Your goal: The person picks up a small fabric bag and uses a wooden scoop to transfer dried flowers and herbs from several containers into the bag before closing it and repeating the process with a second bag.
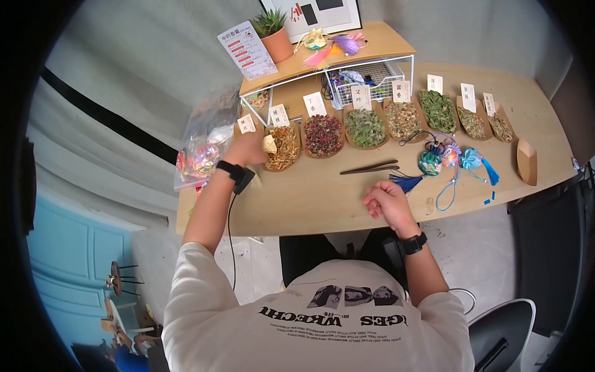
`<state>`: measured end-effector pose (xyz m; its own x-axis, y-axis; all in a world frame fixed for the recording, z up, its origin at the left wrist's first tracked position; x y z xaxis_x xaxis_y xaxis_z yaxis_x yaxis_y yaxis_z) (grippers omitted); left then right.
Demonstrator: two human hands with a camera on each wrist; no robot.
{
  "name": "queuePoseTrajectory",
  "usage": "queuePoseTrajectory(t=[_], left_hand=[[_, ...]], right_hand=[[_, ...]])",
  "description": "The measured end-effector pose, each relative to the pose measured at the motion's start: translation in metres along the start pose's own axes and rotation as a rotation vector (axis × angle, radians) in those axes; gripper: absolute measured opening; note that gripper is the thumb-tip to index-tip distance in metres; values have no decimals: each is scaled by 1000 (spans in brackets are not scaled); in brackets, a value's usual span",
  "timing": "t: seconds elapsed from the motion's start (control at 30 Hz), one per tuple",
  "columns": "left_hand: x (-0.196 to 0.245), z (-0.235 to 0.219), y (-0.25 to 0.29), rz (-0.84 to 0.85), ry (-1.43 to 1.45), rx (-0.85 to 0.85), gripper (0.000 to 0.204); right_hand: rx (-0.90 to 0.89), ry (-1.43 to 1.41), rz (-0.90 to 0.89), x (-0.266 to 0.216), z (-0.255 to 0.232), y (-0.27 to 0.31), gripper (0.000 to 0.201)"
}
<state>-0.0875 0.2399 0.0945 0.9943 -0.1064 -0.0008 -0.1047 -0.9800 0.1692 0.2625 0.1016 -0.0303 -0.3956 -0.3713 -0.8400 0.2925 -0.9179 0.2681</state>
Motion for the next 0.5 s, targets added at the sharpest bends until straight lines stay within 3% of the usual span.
queuePoseTrajectory(t=[0.13, 0.5], left_hand=[[16, -7, -10, 38, -169, -81, 41], [39, -17, -27, 101, -431, -92, 29]], right_hand=[[-22, -31, -19, -1, 0, 0, 9], [-47, -61, -38, 0, -2, 1, 7]])
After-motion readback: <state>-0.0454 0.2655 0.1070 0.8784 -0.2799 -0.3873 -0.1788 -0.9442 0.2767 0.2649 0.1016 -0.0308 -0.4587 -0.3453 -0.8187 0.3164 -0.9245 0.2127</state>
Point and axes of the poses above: each hand's wrist, its own y-axis away from the middle knuckle, its own z-axis out of the palm, x = y × z, the point moved 7 cm from there along -y, towards the middle knuckle, and after that the axes turned 3 degrees about -x, right-handed, at the moved point
